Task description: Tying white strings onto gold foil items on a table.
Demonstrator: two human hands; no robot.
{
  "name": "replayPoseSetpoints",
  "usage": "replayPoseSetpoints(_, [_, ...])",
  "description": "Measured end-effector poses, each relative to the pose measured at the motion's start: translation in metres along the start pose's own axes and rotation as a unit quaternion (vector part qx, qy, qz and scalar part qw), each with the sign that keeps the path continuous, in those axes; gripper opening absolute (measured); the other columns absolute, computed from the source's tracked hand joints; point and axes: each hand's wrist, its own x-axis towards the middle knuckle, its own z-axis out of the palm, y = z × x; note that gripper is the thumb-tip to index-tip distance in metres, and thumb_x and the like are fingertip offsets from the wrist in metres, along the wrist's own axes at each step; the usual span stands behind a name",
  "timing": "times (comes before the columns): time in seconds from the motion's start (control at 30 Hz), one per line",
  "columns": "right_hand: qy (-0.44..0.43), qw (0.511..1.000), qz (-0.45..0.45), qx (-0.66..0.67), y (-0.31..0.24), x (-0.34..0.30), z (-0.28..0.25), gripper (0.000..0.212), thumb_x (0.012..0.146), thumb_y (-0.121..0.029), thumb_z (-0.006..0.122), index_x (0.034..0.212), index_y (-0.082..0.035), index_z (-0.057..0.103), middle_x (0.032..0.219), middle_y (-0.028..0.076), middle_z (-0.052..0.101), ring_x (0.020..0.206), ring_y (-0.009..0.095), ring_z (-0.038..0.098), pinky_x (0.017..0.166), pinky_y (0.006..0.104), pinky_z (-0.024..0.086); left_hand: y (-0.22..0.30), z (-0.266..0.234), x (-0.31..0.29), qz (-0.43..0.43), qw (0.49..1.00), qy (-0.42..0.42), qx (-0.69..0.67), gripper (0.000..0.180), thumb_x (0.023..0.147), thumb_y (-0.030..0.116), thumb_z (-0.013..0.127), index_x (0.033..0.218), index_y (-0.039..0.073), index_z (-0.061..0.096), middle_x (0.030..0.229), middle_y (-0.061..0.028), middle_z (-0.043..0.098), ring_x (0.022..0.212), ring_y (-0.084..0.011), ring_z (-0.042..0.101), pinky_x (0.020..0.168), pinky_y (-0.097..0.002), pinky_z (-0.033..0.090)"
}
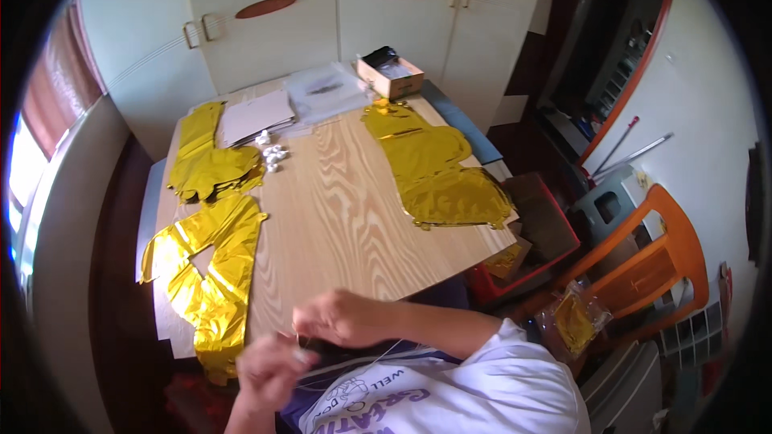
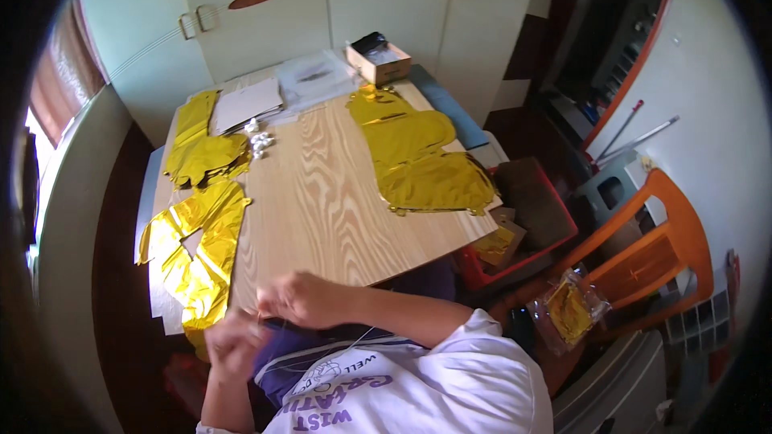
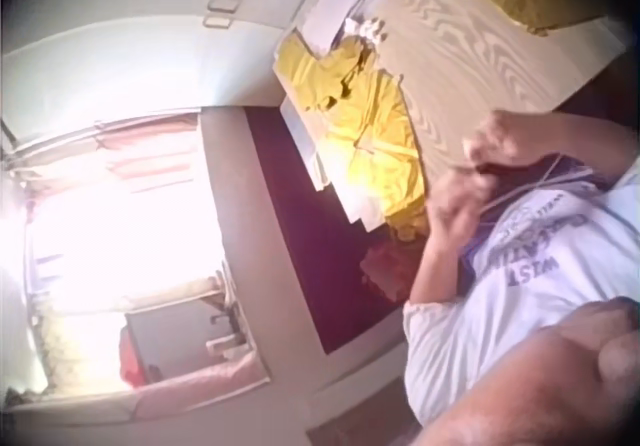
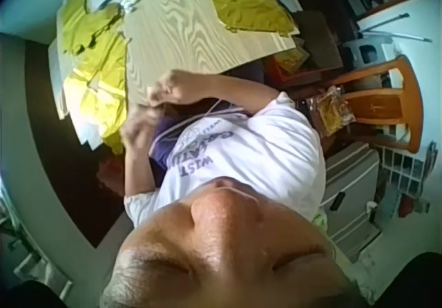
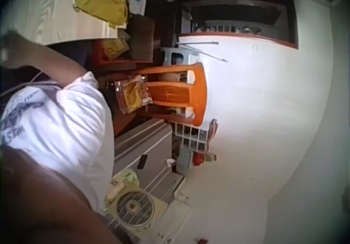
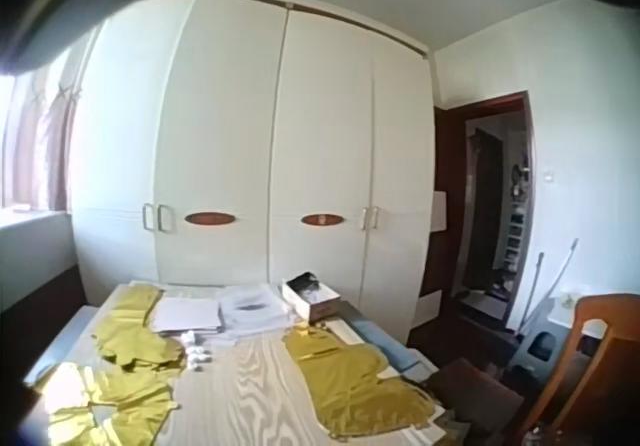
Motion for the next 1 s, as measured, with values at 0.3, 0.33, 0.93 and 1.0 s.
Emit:
replayPoseSetpoints(0.3, [-0.002,0.996,0.032,-0.084,-0.007,0.001,-0.013,0.023,0.095,-0.025,0.053,0.086,-0.004,0.054,0.069,0.018,0.058,0.067,0.037,0.06,0.06,0.039,0.047,-0.002,-0.005,0.005,-0.074,0.991,-0.013,-0.114,0.005,0.083,-0.002,0.063,0.082,0.0,0.067,0.079,-0.0086,0.063,0.071,-0.0152,0.059,0.064,-0.0271,0.047])
replayPoseSetpoints(0.33, [-0.055,0.996,0.006,-0.075,-0.005,-0.006,0.0,0.024,0.095,-0.025,0.053,0.085,-0.003,0.054,0.07,0.017,0.058,0.066,0.037,0.06,0.059,0.0392,0.047,-0.003,-0.01,0.009,-0.131,0.968,0.106,-0.183,0.007,0.085,-0.002,0.061,0.082,0.0,0.067,0.079,-0.0082,0.062,0.07,-0.0135,0.058,0.061,-0.0274,0.046])
replayPoseSetpoints(0.93, [-0.113,0.988,0.008,-0.108,-0.005,-0.009,-0.005,0.018,0.093,-0.017,0.055,0.081,-0.004,0.053,0.074,0.014,0.06,0.067,0.029,0.062,0.06,0.0377,0.048,-0.002,-0.018,0.026,-0.154,0.984,0.069,0.05,0.004,0.084,0.0,0.066,0.087,-0.001,0.068,0.073,-0.0042,0.056,0.067,-0.0108,0.052,0.061,-0.0244,0.041])
replayPoseSetpoints(1.0, [-0.066,0.997,0.029,-0.043,-0.012,-0.007,-0.007,0.019,0.094,-0.019,0.056,0.082,-0.004,0.055,0.071,0.012,0.06,0.066,0.026,0.063,0.061,0.0336,0.049,-0.023,-0.012,0.029,-0.116,0.983,0.014,0.143,0.006,0.084,0.001,0.066,0.089,0.0,0.068,0.077,-0.0075,0.059,0.07,-0.0164,0.057,0.064,-0.028,0.046])
